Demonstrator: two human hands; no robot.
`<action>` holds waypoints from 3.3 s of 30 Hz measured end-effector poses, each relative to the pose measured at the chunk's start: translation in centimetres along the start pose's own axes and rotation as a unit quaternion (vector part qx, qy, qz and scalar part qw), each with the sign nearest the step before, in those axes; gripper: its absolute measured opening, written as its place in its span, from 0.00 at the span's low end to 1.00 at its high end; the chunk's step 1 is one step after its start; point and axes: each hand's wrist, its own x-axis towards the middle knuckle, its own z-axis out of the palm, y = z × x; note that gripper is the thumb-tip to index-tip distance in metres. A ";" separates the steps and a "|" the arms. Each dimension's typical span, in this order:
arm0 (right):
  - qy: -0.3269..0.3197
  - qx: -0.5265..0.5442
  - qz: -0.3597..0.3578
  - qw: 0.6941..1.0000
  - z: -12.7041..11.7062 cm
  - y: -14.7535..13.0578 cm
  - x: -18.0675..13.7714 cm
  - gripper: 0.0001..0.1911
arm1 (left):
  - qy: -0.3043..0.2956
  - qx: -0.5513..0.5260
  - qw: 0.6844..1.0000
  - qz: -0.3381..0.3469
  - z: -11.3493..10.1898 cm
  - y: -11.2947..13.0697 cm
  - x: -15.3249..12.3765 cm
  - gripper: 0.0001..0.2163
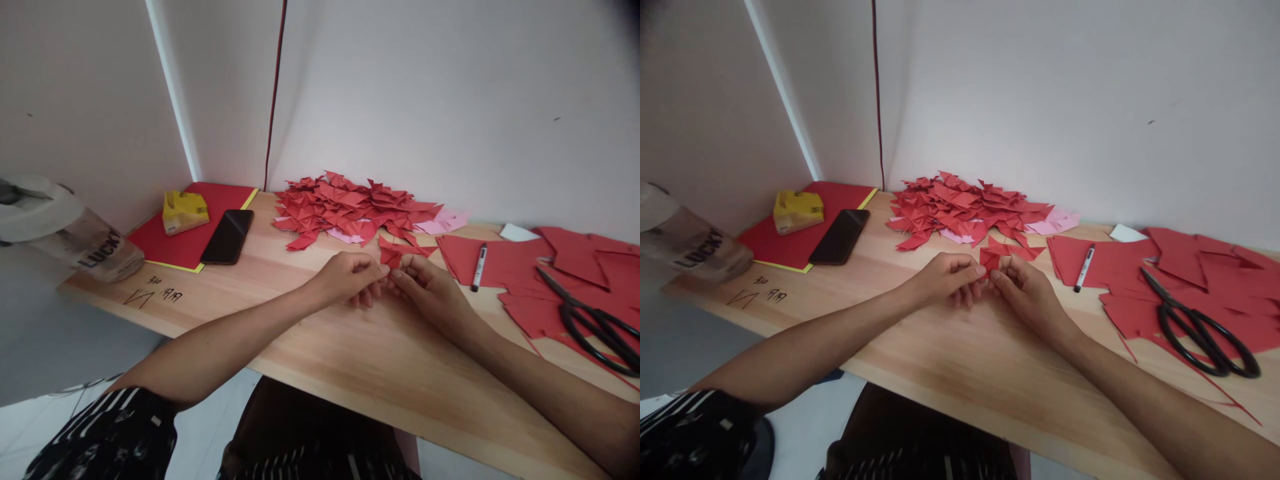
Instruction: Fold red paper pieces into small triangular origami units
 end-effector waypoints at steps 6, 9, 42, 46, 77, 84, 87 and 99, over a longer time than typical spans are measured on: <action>-0.015 -0.026 -0.002 1.000 -0.2 0.1 0.1 0.13 | 0.044 0.032 0.997 0.060 -0.4 -0.1 0.1 0.10; -0.020 -0.005 -0.006 1.000 -0.1 0.3 0.0 0.10 | 0.057 0.009 0.998 0.032 -0.3 -0.2 0.3 0.11; 0.043 -0.209 -0.274 0.938 -0.6 0.7 -0.6 0.06 | 0.024 -0.164 0.985 -0.048 -1.7 0.7 0.1 0.03; 0.081 -0.265 -0.340 0.899 -0.9 0.6 -0.7 0.05 | 0.033 -0.173 0.982 -0.066 -1.8 0.7 0.0 0.03; 0.117 -0.453 -0.331 0.820 -0.9 0.1 -0.9 0.09 | 0.052 -0.171 0.978 -0.106 -0.6 0.7 -0.2 0.02; 0.085 -0.381 -0.273 0.879 -0.7 0.1 -0.3 0.10 | 0.069 -0.118 0.984 -0.111 0.2 1.3 -0.3 0.04; 0.076 -0.351 -0.252 0.899 -0.7 0.1 -0.2 0.09 | 0.072 -0.102 0.986 -0.106 0.4 1.2 -0.3 0.06; 0.031 -0.168 -0.078 0.982 -0.8 -0.6 0.0 0.06 | 0.056 -0.081 0.991 -0.094 0.4 0.5 -0.1 0.04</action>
